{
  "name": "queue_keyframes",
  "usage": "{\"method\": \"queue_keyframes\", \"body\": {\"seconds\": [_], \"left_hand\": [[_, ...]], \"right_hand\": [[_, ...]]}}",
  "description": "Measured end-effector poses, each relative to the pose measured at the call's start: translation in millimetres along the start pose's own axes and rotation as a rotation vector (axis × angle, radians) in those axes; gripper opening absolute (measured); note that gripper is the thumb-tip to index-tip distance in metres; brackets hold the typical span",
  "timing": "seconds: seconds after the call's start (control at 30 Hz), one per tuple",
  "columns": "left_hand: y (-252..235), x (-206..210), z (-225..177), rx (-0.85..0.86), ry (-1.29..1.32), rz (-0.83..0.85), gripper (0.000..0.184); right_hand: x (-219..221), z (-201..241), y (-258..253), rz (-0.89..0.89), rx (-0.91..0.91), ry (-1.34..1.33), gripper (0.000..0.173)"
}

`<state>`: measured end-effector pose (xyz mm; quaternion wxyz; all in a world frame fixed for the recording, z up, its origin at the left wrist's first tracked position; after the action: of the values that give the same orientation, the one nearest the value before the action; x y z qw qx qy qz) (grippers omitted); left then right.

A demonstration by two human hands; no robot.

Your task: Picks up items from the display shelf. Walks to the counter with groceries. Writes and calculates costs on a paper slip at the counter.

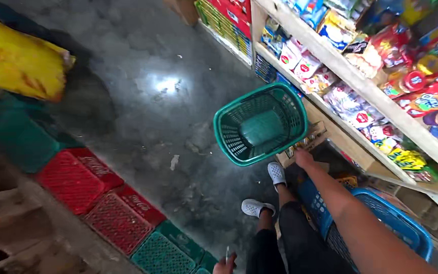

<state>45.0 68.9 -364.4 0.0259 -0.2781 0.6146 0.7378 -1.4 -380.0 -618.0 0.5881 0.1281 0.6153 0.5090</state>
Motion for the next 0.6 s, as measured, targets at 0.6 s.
{"method": "queue_keyframes", "body": {"seconds": [0.6], "left_hand": [[-90,111,-161,0.218,0.042,0.287,0.027]], "right_hand": [[18,-12,-42,0.076,0.237,-0.333,0.082]]}}
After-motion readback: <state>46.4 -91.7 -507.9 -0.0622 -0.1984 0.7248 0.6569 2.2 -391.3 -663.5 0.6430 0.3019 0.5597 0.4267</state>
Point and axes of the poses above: each hand's wrist, its own y-axis away from the middle knuckle, its own x-axis out of the palm, z = x × y, the point moved 4 cm from there along -y, towards the middle knuckle, and after that the axes turned 4 degrees about -y, right-handed, at the moved point
